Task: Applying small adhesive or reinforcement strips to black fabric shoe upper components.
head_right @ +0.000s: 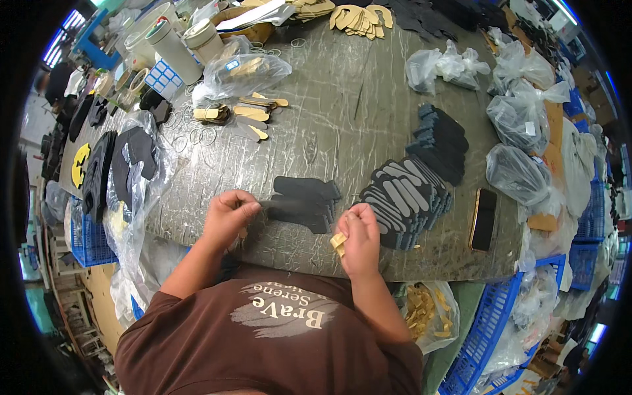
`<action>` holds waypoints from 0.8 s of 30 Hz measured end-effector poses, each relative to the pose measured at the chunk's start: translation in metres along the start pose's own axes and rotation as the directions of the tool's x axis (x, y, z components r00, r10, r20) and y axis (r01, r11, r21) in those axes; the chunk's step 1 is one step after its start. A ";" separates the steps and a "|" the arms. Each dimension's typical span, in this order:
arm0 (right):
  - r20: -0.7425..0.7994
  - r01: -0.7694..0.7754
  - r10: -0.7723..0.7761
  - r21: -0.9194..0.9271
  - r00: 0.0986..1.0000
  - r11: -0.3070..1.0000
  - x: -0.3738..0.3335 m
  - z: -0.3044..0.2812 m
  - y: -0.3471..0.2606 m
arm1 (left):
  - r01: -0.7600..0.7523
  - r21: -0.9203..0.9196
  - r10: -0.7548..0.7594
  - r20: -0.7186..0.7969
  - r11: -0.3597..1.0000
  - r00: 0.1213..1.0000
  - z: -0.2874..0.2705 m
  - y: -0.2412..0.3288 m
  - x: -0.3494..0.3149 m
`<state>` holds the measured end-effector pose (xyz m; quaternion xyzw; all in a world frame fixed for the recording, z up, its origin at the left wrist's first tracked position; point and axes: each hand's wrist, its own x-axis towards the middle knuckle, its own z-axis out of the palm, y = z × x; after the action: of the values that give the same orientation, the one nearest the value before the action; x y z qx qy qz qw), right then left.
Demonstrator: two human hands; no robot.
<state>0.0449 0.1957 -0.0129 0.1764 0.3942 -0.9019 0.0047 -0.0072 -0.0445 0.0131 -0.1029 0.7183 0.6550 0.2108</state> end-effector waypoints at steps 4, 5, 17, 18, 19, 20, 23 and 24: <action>0.608 0.648 -0.451 -0.757 0.654 -0.081 -0.002 0.013 0.004 | 0.006 -0.258 0.001 0.026 0.966 1.000 -0.013 -0.015 0.013; 0.606 0.646 -0.449 -0.759 0.656 -0.080 -0.004 0.010 0.007 | 0.009 -0.258 -0.002 0.027 0.966 1.000 -0.013 -0.014 0.013; 0.715 0.655 -0.132 -0.687 0.686 -0.315 -0.023 -0.003 0.024 | 0.064 0.285 -0.097 0.104 0.956 0.990 0.004 -0.009 0.006; 0.715 0.656 -0.133 -0.687 0.686 -0.312 -0.023 -0.002 0.024 | 0.072 0.299 -0.105 0.097 0.952 0.990 0.005 -0.008 0.005; 0.715 0.656 -0.130 -0.687 0.687 -0.313 -0.022 -0.002 0.023 | 0.080 0.313 -0.113 0.090 0.946 0.990 0.006 -0.007 0.005; 0.716 0.657 -0.127 -0.686 0.686 -0.314 -0.022 -0.001 0.023 | 0.081 0.314 -0.114 0.089 0.946 0.989 0.006 -0.008 0.005; 0.710 0.652 -0.130 -0.692 0.692 -0.310 -0.023 -0.001 0.023 | 0.049 0.308 -0.077 0.082 0.950 0.994 0.008 -0.011 0.005; 0.709 0.651 -0.131 -0.693 0.693 -0.309 -0.022 -0.001 0.023 | 0.054 0.319 -0.083 0.078 0.946 0.994 0.010 -0.010 0.005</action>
<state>0.0696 0.1772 -0.0229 -0.2028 0.9398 -0.2507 -0.1131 -0.0056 -0.0357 0.0017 -0.0629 0.7997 0.5278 0.2793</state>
